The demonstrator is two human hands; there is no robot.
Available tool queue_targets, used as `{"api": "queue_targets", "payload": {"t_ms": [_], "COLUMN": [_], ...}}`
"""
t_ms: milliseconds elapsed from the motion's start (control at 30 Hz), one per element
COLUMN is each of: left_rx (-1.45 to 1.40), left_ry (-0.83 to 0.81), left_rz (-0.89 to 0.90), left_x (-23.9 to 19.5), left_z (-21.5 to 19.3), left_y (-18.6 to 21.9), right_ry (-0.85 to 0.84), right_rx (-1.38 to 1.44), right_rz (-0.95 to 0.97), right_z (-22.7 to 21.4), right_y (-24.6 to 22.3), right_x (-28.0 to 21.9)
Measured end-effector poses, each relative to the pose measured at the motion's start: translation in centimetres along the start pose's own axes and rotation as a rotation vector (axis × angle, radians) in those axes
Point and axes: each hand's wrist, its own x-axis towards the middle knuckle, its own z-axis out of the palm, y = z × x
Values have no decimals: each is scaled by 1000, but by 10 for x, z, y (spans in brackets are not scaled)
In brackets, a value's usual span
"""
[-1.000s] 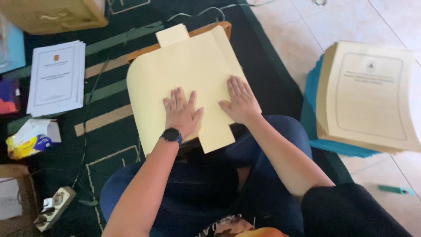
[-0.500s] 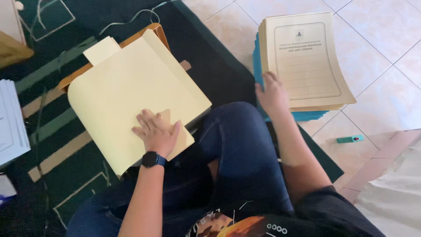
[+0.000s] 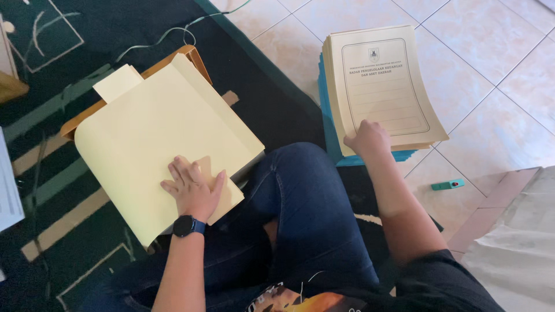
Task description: The person sits on a rug and repeatedly places printed paper sheets into a pre-cut folder template, smoothing the flaps to secure them. The person handles the sheets one at a time from a stack and continues the process for the duration of the clip.
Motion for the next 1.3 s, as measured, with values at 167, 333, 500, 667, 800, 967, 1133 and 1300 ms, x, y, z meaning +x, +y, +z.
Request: {"api": "queue_targets", "payload": {"t_ms": [167,333,500,667,800,967,1133,1300], "left_rx": [-11,50,-2,-453,-1536,-1558,-1463,-1406], "left_ry": [1,-27,-104,-282,-155,38,274,322], "left_rz": [0,-25,-54,73,-107,-363,-502,-486], "left_x": [-3,-2,-7,19,-9,8,34,19], "left_z": [-6,-6,-27,-30,-79,-50,-24,-50], "left_y": [3,2,9,-30,-50,-97,-95,-75], "right_ry": [-44,411,929,883,582,-37,-96,-254], "right_rx": [-23,-61,211,285,349,461,328,283], "right_rz": [11,-241,-607,-927,-1183,-1237,-554,-389], "right_z": [1,-1,-70,-64,-8,-9,-37,1], "right_y": [5,23,-67,-189,-268,-308,-299,-276], "right_x": [14,25,-49,-118,-171,-196,-117,-66]}}
